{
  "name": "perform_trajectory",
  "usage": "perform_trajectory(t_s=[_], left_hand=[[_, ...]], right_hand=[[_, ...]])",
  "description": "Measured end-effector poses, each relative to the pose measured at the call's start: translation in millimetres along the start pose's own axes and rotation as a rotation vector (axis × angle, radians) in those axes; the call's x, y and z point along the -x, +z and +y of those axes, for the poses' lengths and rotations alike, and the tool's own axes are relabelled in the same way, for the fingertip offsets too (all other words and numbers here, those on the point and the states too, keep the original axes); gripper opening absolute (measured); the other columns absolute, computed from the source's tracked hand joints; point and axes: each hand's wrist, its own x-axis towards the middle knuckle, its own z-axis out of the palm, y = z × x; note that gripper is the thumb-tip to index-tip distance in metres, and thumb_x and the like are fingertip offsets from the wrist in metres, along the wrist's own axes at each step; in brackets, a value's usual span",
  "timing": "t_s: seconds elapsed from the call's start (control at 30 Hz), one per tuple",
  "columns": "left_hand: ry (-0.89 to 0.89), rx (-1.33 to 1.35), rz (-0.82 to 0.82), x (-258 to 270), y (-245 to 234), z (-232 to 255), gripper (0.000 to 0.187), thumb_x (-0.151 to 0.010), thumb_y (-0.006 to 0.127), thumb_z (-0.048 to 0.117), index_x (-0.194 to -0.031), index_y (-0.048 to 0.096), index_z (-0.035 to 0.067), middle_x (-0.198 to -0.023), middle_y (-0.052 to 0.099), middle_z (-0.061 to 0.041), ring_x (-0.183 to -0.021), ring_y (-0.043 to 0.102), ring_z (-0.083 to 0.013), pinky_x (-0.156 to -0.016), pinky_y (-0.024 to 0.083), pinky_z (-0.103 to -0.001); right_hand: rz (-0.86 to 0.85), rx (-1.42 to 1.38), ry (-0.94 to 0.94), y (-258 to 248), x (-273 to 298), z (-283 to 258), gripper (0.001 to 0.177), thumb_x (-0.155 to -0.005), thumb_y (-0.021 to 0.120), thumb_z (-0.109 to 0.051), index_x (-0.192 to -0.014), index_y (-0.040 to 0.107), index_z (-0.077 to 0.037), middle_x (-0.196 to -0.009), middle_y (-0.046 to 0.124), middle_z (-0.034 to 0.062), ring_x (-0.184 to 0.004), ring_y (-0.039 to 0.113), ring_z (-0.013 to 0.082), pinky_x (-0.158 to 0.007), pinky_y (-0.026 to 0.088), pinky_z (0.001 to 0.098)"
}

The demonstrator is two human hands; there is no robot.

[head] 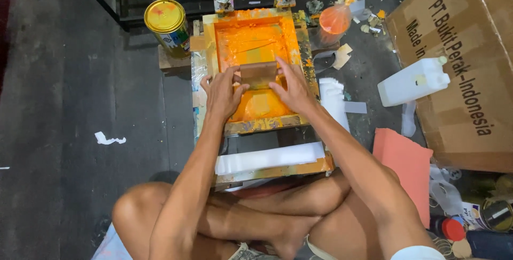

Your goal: The person sits cross-legged on the floor and uses a squeegee to spread orange ink across a screen printing frame. They then place a white rectangular sheet under the frame, press it down, and lift the frame to reveal the printed sheet.

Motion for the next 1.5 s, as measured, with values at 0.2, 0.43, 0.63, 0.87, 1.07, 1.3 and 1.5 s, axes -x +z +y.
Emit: perform_trajectory(t_s=[0.2,0.43,0.63,0.87,1.07,1.3,1.5], left_hand=[[-0.017,0.022,0.049,-27,8,-8,0.045,-0.094,0.079,0.033,-0.131,0.058,0.019,-0.099,0.072,0.003,-0.106,0.061,-0.0195,-0.111,0.018,-0.054],[0.001,-0.005,0.096,-39,3,-1,0.030,-0.087,0.078,0.013,-0.108,0.058,0.023,-0.096,0.068,0.001,-0.108,0.061,-0.0216,-0.109,0.024,-0.047],[-0.039,-0.026,0.113,-40,3,-2,0.039,-0.080,0.076,-0.002,-0.103,0.056,0.022,-0.097,0.070,0.001,-0.107,0.063,-0.0206,-0.110,0.025,-0.048],[-0.087,0.036,-0.009,-11,-15,14,0.032,-0.082,0.077,0.006,-0.106,0.061,0.021,-0.099,0.072,0.000,-0.111,0.064,-0.0200,-0.115,0.022,-0.046],[-0.053,0.002,-0.067,28,-16,16,0.034,-0.081,0.079,0.015,-0.110,0.062,0.023,-0.101,0.073,-0.001,-0.113,0.064,-0.0207,-0.115,0.022,-0.048],[-0.045,0.030,-0.094,65,-22,30,0.030,-0.083,0.076,0.019,-0.110,0.064,0.020,-0.098,0.074,-0.005,-0.110,0.066,-0.0222,-0.114,0.025,-0.047],[0.019,0.052,-0.069,74,-21,30,0.036,-0.091,0.077,0.033,-0.119,0.060,0.018,-0.094,0.075,-0.003,-0.103,0.068,-0.0212,-0.112,0.027,-0.046]], right_hand=[[0.062,0.008,-0.060,7,-27,21,0.065,-0.094,0.077,-0.013,-0.150,0.047,0.001,-0.113,0.063,0.0204,-0.121,0.057,0.0377,-0.102,0.050,0.0395],[0.115,-0.028,-0.048,8,-42,24,0.030,-0.090,0.078,-0.007,-0.115,0.063,-0.010,-0.104,0.070,0.0134,-0.107,0.065,0.0326,-0.083,0.060,0.0362],[0.080,0.031,-0.063,4,-38,10,0.020,-0.095,0.071,-0.009,-0.111,0.061,-0.015,-0.110,0.072,0.0075,-0.113,0.065,0.0311,-0.093,0.056,0.0424],[0.010,0.020,-0.079,1,-13,8,0.031,-0.089,0.071,-0.004,-0.117,0.062,-0.013,-0.109,0.069,0.0109,-0.116,0.064,0.0337,-0.094,0.056,0.0434],[-0.051,-0.044,-0.010,-11,25,-13,0.036,-0.085,0.072,-0.003,-0.118,0.064,-0.013,-0.109,0.070,0.0077,-0.116,0.064,0.0303,-0.096,0.055,0.0411],[-0.073,-0.085,-0.001,-21,55,-30,0.038,-0.082,0.078,-0.008,-0.117,0.065,-0.009,-0.107,0.073,0.0119,-0.111,0.066,0.0343,-0.094,0.056,0.0460],[-0.119,-0.110,0.088,-15,58,-27,0.049,-0.090,0.074,-0.019,-0.136,0.059,-0.009,-0.112,0.065,0.0195,-0.108,0.067,0.0377,-0.092,0.058,0.0457]])
